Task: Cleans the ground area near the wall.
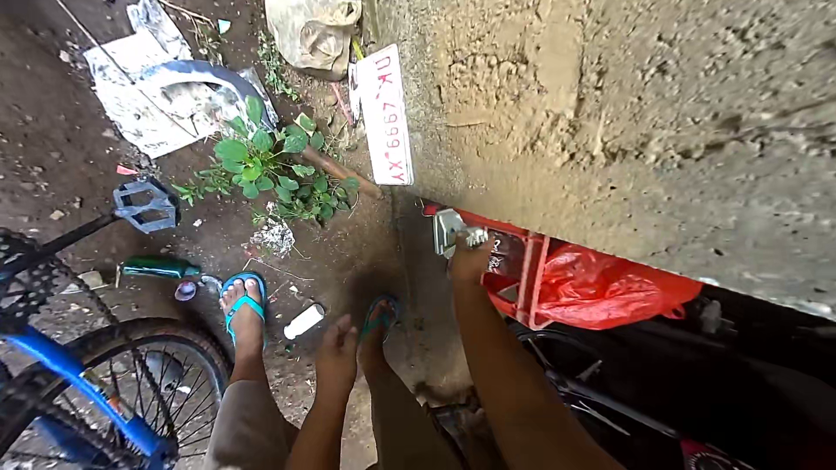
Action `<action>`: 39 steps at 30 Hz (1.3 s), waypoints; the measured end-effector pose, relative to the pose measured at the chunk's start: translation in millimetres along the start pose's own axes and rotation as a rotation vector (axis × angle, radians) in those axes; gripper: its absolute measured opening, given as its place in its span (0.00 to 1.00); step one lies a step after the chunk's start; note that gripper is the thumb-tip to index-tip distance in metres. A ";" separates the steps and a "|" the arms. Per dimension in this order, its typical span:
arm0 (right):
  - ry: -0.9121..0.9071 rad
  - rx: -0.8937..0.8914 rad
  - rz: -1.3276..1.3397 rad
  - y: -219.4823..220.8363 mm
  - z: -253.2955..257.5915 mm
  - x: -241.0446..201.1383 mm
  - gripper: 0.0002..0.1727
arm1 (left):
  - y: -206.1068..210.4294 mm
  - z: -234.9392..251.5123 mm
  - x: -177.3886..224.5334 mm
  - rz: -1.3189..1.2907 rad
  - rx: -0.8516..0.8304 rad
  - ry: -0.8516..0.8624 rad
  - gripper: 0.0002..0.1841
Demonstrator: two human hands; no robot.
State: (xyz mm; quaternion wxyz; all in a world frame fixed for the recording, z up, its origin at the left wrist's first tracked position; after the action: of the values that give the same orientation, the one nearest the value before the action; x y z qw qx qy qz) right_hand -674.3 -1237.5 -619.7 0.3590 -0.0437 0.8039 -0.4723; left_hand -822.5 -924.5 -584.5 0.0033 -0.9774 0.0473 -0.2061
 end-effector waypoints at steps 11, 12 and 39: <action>-0.205 -0.395 -0.169 62.7 -86.4 -60.9 0.29 | -14.0 7.4 16.7 -0.069 0.048 0.000 0.20; -0.241 -0.502 -0.224 93.7 -86.3 -64.7 0.28 | -15.3 7.6 17.1 -0.078 0.053 0.001 0.20; -0.377 -1.253 -0.551 207.9 -206.7 -132.5 0.22 | -112.4 16.6 61.4 -0.553 0.252 0.109 0.24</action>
State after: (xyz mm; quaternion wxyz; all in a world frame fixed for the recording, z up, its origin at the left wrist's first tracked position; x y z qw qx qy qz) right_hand -648.4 -918.5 -651.8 0.2667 -0.5248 0.8081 0.0210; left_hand -749.6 -818.6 -572.1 0.0658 -0.9326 -0.2462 -0.2557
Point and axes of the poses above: each hand's wrist, its own z-axis towards the middle knuckle, its own y-axis out of the palm, x = y × z, the point moved 5 cm from there along z, towards the middle knuckle, and after that the axes turned 12 degrees about z, right-handed, at the moved point
